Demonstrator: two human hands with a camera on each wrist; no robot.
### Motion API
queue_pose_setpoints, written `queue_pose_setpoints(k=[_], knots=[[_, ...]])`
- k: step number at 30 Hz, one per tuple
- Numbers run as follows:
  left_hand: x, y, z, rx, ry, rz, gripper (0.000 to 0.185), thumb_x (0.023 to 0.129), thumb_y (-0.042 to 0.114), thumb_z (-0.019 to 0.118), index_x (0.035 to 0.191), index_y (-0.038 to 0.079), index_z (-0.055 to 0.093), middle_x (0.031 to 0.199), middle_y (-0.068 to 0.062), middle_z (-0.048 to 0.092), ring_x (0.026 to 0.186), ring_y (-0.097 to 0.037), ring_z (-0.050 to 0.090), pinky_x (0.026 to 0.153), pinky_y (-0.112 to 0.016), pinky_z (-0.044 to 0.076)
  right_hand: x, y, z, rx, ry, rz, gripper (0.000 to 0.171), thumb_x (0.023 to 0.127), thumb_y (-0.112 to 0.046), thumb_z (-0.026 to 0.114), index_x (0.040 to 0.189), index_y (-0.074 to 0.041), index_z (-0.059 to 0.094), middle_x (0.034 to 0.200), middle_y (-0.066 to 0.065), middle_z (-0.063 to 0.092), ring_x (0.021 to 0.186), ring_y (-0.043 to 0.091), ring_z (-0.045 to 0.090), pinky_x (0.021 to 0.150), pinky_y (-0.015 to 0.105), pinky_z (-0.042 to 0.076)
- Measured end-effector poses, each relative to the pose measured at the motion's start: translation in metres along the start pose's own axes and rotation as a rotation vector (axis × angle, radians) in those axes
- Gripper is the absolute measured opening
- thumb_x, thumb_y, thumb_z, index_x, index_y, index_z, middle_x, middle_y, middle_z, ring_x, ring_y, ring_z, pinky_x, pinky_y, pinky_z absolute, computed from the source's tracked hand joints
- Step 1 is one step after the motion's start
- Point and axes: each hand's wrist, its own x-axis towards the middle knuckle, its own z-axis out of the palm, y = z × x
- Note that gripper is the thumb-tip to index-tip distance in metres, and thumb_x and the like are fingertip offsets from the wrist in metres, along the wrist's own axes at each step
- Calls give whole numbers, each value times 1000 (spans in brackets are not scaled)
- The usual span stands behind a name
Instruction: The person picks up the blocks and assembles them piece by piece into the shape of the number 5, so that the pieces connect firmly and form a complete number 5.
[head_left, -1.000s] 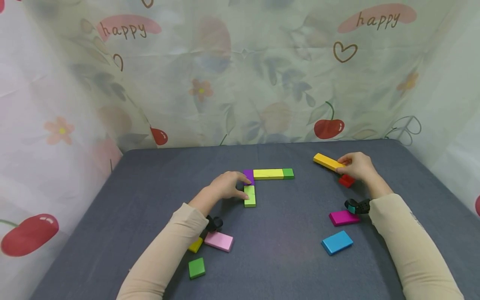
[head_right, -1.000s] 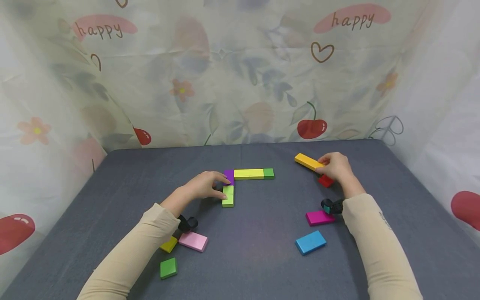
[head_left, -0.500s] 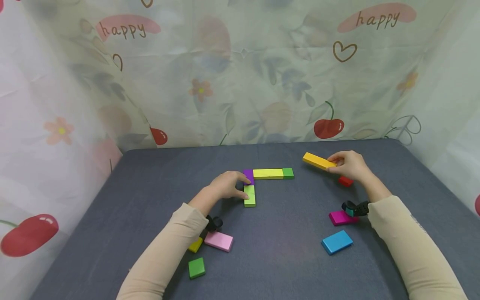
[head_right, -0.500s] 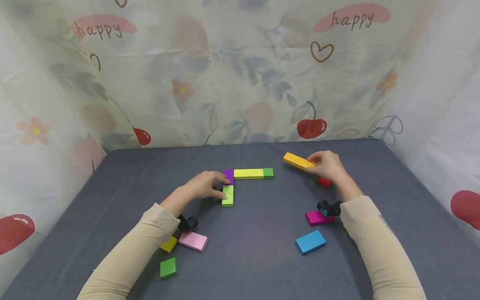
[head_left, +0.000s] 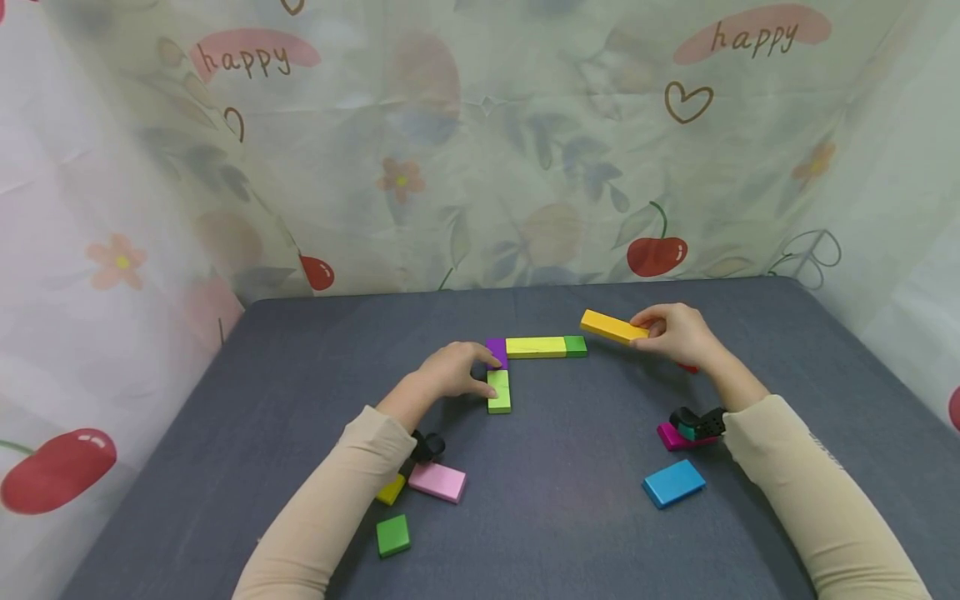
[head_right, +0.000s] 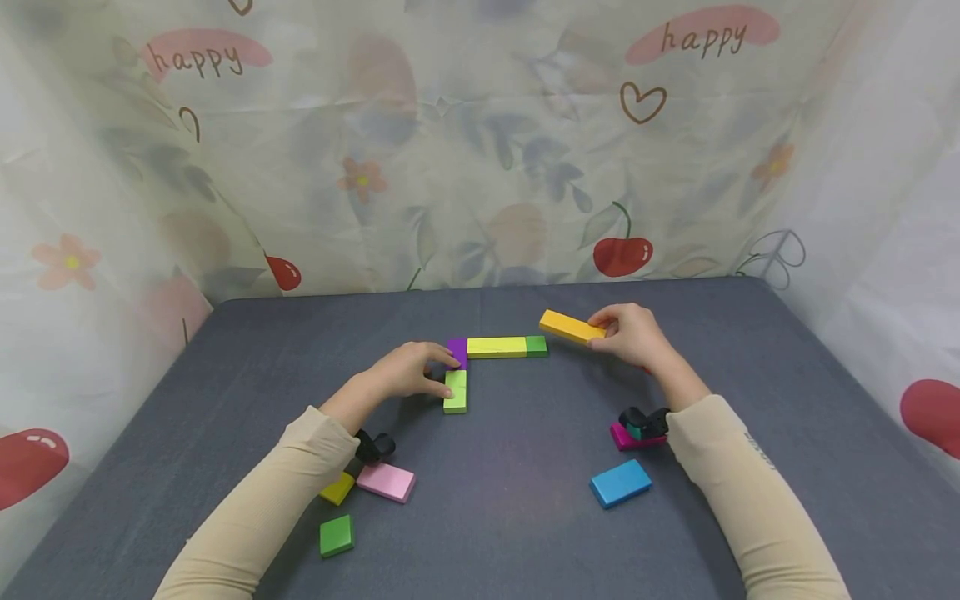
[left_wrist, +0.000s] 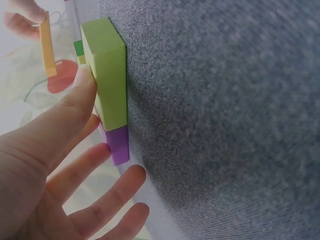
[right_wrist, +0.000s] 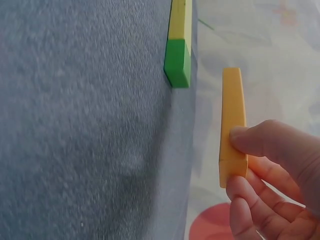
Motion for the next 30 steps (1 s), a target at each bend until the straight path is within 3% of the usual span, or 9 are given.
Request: queue_pose_setpoints(k=[30], knots=[[0,1,1,-2,-10,-26,49,78,31,74,123,16,63,135,-4,56,131,-24,46,110,-40,37,0,-29,33,43,-113,-209,30,77,-10,73,104,2,67,91,13,64,69,14,50,59,20,44]])
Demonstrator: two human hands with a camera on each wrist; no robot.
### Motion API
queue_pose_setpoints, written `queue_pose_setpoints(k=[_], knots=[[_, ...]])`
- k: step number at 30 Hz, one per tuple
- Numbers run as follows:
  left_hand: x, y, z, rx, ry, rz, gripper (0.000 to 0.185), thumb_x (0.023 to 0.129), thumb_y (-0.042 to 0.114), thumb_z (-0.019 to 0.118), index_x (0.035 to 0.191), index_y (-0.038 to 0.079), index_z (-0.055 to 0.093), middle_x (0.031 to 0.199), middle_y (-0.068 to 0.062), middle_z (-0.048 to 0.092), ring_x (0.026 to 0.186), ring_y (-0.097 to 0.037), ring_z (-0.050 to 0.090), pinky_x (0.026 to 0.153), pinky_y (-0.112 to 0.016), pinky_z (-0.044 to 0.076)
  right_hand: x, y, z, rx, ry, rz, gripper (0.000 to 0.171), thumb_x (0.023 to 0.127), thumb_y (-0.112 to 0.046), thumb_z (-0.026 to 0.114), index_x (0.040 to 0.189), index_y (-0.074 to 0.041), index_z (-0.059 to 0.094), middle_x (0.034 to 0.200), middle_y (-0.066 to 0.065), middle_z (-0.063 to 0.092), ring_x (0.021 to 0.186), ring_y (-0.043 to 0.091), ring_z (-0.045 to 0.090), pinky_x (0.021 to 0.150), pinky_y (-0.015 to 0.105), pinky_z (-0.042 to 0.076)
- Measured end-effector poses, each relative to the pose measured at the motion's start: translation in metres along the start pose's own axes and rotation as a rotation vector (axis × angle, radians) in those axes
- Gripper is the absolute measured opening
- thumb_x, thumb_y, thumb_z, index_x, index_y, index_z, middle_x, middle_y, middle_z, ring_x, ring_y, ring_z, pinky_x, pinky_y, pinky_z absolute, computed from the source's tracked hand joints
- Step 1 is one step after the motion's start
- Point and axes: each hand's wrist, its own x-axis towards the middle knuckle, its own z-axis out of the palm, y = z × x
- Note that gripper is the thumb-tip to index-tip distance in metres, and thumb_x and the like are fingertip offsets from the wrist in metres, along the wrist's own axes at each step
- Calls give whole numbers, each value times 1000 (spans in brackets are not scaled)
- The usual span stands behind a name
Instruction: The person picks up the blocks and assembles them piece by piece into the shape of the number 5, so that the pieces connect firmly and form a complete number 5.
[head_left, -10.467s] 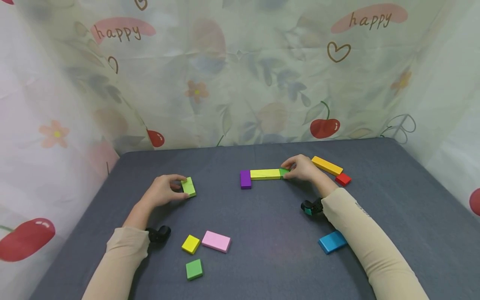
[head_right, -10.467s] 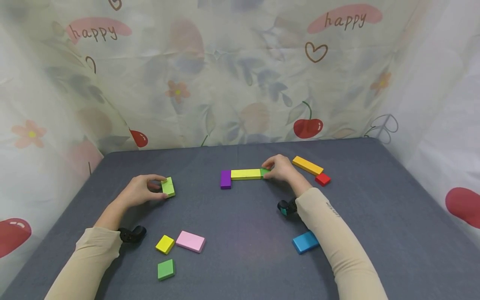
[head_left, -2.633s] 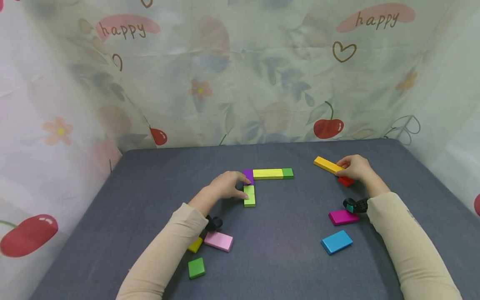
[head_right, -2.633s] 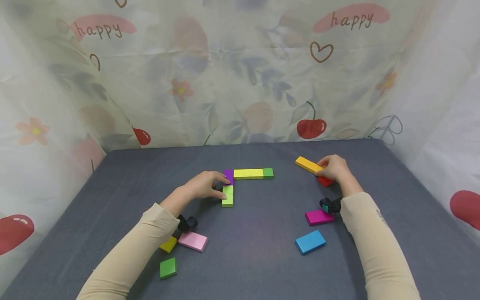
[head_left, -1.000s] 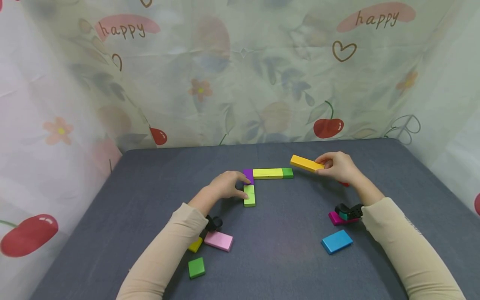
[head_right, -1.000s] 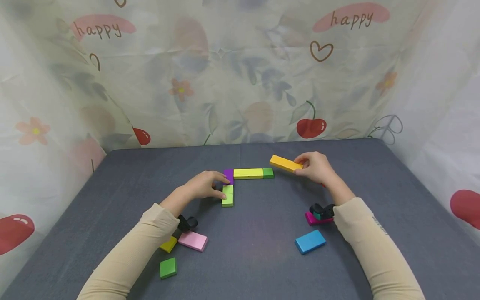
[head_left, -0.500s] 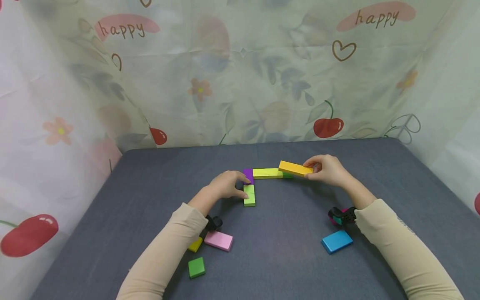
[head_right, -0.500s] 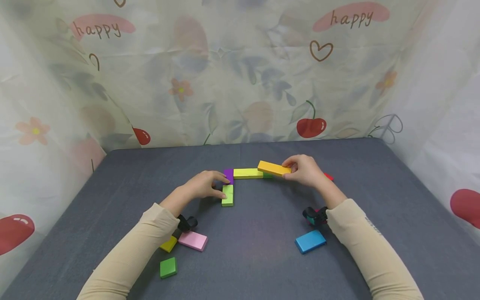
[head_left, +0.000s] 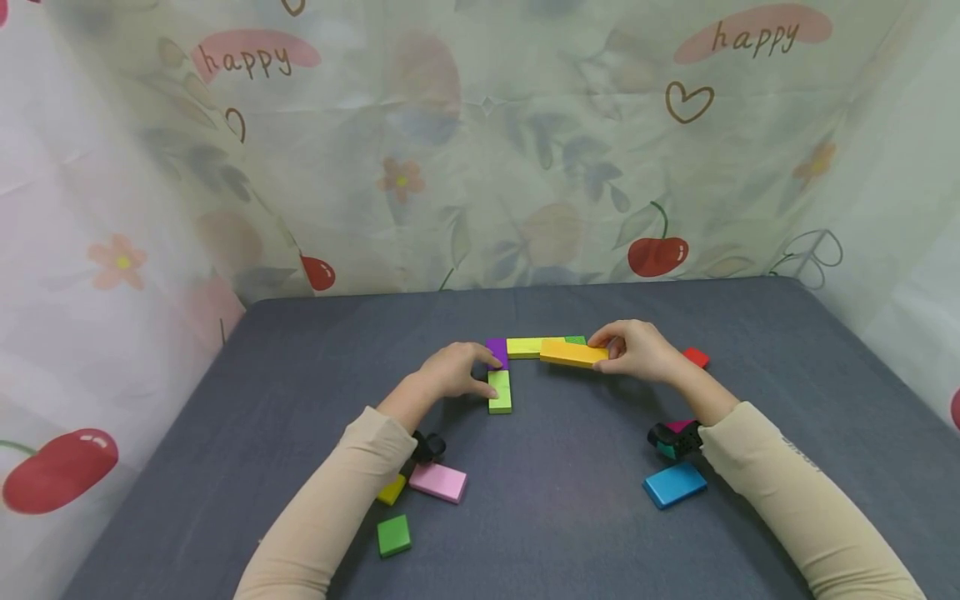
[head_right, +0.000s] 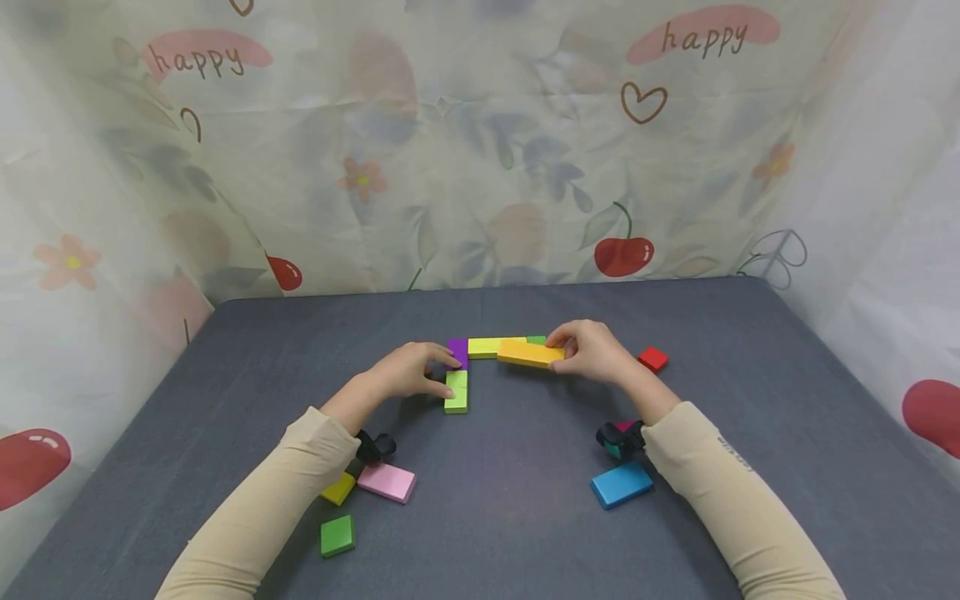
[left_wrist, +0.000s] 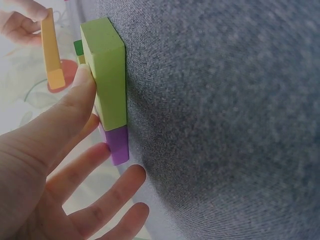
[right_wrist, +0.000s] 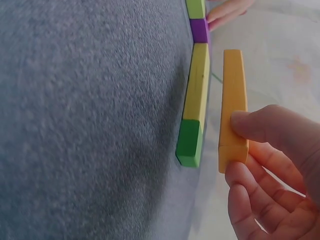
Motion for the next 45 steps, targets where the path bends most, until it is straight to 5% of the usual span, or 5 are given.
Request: queue_pose_setpoints(k=[45], knots=[[1,0,3,8,1,-14,49,79,33,74,124,17,62,136,-4,54,131,-24,45,110,-41,37,10,-14,22,30,-273,-198,25,78,-10,73,101,-4,68,89,5,65,67,9,50,60,18,46]])
